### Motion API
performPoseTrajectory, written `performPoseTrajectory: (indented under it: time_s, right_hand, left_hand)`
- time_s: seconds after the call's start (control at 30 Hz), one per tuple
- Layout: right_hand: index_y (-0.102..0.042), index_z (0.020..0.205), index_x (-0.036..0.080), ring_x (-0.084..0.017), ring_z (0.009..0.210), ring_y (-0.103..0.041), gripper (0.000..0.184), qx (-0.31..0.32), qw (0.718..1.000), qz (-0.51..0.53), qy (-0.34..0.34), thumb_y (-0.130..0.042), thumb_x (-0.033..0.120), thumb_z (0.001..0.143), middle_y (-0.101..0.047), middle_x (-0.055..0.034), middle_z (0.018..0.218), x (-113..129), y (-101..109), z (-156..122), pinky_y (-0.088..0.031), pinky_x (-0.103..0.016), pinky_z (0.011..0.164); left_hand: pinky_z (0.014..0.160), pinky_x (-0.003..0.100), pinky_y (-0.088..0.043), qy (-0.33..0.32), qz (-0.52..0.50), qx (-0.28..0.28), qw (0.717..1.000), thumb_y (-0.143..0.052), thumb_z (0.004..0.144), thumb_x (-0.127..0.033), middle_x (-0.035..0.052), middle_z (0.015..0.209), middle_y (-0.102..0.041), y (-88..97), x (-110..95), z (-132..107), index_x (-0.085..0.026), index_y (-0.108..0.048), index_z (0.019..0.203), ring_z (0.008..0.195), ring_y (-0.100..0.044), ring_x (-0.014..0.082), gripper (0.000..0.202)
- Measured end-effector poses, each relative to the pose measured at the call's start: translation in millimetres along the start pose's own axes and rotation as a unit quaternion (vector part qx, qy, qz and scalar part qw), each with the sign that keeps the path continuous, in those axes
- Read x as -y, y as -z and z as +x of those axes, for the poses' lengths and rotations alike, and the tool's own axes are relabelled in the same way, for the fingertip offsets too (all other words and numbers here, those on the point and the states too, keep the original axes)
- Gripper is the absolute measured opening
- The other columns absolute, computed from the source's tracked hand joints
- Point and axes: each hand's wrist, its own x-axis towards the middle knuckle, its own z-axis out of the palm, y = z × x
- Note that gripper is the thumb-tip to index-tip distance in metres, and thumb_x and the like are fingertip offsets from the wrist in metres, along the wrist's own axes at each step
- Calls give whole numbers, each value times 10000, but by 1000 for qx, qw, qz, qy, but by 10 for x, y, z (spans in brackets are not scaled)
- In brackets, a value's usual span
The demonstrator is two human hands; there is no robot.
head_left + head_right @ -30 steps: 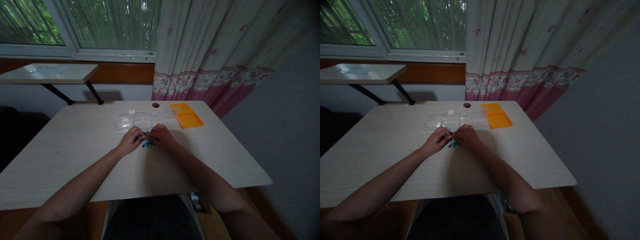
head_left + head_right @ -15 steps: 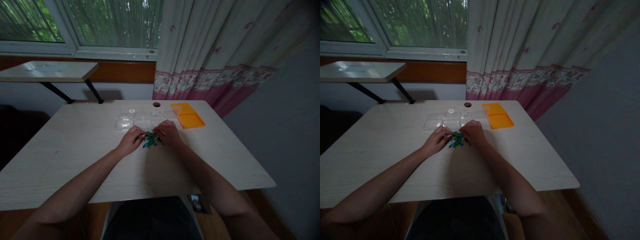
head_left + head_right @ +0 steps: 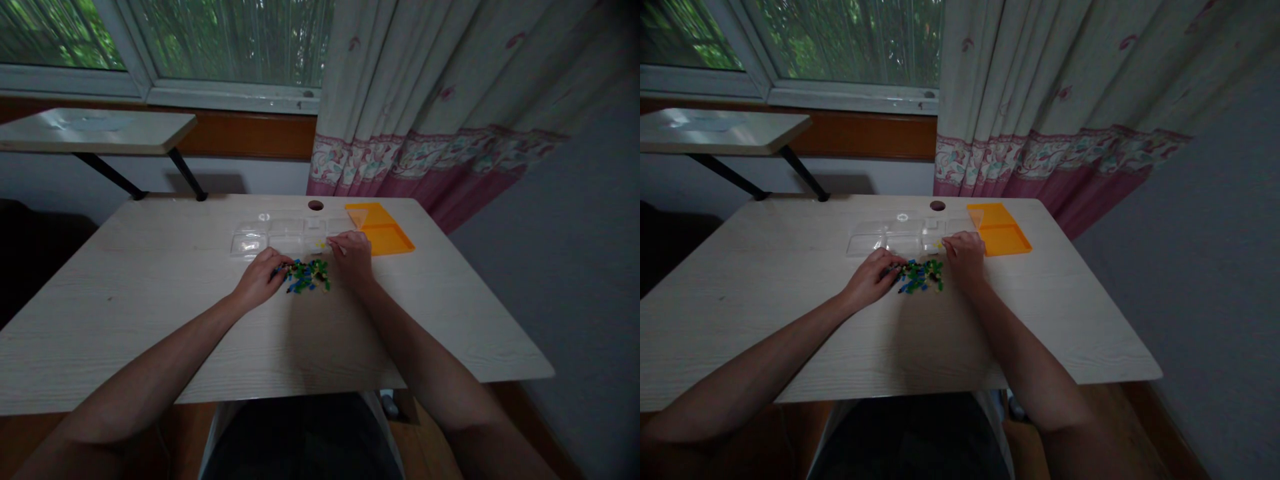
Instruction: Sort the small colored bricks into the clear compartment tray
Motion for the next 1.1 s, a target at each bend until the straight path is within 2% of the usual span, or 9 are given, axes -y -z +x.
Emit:
performPoseTrajectory:
  time_s: [0.17,0.27,0.33,0.43,0.53,0.63,0.73,0.9,1.1]
  right_hand:
    - [-761,979,228,-248,955,-528,331,16,1000,6,-1,-490,418,995,-686,-80,961,9,17,8,-362,-386,843]
    - [-767,948,226,-240,918,-537,314,8,999,32,23,-507,397,985,-692,-78,920,29,19,14,-378,-385,838]
    - [-772,954,228,-232,899,-546,260,21,997,57,57,-544,353,964,-696,-74,898,55,18,14,-391,-378,829]
    - [-774,995,232,-220,906,-570,190,79,983,94,139,-606,273,916,-706,-69,916,124,18,-11,-402,-372,849]
    - [-767,1048,248,-215,965,-572,206,131,961,110,219,-623,238,900,-705,-69,980,228,26,-73,-397,-376,906]
    - [-746,1113,272,-224,1036,-548,237,160,948,101,255,-623,259,911,-687,-73,1069,331,47,-136,-391,-384,934]
    - [-731,1145,292,-240,1093,-524,258,173,944,78,268,-618,260,915,-663,-77,1145,387,76,-165,-381,-406,960]
    - [-754,1069,274,-242,1094,-525,212,173,949,72,254,-616,248,911,-659,-74,1135,392,115,-160,-387,-407,957]
    - [-729,1145,279,-251,1130,-526,282,184,947,72,254,-630,212,889,-644,-84,1193,400,123,-161,-382,-427,979]
  left_hand:
    - [856,353,-492,10,38,0,999,-459,979,-254,73,948,-569,8,10,-4,-204,-685,1147,934,-566,207,286]
    - [845,361,-484,-2,73,15,997,-463,970,-243,85,960,-563,22,14,-6,-205,-684,1192,941,-553,218,316]
    - [828,361,-479,-13,93,26,995,-474,962,-242,90,963,-561,35,10,-6,-207,-697,1183,933,-547,220,316]
    - [826,367,-472,-25,121,34,992,-488,943,-227,92,968,-562,58,-1,-4,-202,-718,1117,926,-543,223,289]
    - [830,377,-468,-22,143,34,989,-499,914,-191,93,972,-561,81,-9,3,-191,-718,1053,929,-542,231,260]
    - [831,381,-467,-14,150,31,988,-502,896,-171,90,961,-560,93,-14,10,-189,-712,993,924,-544,232,233]
    - [824,379,-471,-14,142,27,989,-502,893,-172,90,963,-566,94,-26,14,-190,-707,989,922,-547,231,227]
    - [832,372,-478,-29,124,29,991,-505,928,-233,94,979,-572,91,-48,12,-185,-694,1065,930,-553,223,238]
    - [818,370,-473,-30,124,28,991,-525,952,-338,83,939,-565,73,-31,4,-190,-691,1074,910,-551,219,254]
